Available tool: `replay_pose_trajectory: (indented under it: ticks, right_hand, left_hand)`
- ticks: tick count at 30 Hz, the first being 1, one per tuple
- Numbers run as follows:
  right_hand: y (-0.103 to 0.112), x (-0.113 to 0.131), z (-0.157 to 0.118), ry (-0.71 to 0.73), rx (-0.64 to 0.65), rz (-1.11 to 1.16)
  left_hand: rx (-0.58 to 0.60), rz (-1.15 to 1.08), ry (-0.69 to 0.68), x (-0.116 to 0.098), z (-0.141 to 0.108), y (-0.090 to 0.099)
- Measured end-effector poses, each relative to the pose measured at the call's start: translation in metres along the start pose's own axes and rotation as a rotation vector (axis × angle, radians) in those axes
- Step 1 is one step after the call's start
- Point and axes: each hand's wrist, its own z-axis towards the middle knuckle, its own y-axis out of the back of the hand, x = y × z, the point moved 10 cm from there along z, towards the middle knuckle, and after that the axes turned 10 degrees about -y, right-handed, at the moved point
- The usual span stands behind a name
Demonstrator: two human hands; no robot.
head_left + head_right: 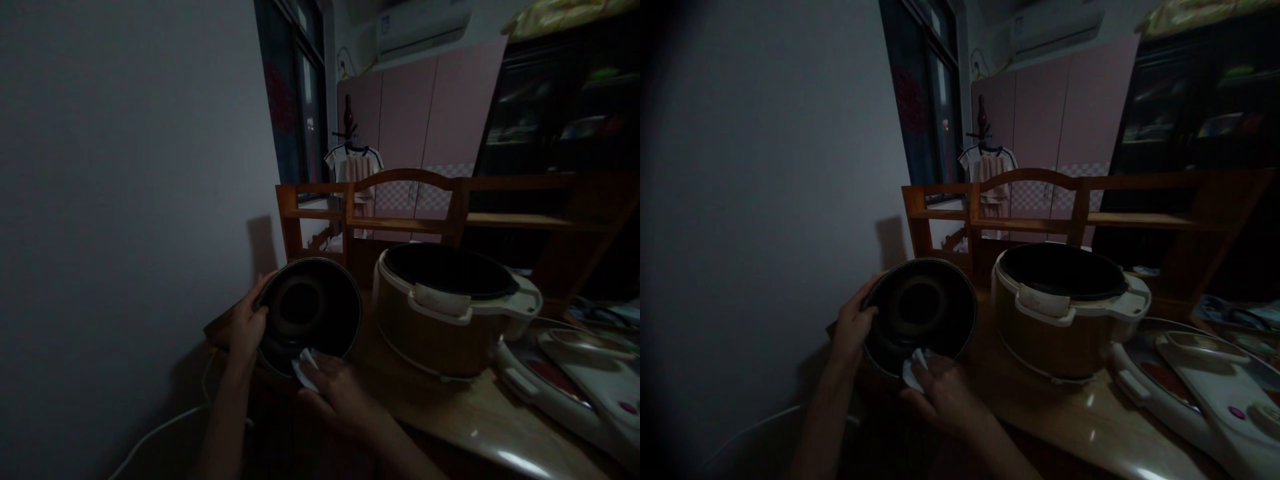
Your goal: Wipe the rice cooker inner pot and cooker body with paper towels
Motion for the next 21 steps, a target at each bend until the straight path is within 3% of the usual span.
replay_pose_trajectory:
  ticks: [9, 14, 21]
  right_hand:
    - [0.007, -0.032, -0.006, -0.053, -0.063, -0.044]
    - [0.009, -0.049, -0.011, -0.068, -0.124, -0.158]
    - [0.009, -0.05, -0.013, -0.07, -0.106, -0.161]
  left_hand:
    - [0.246, -0.148, -0.045, -0.016, 0.039, -0.055]
    - [0.284, -0.175, -0.049, -0.024, 0.04, -0.064]
    - [0.296, -0.214, 0.012, -0.018, 0.036, -0.063]
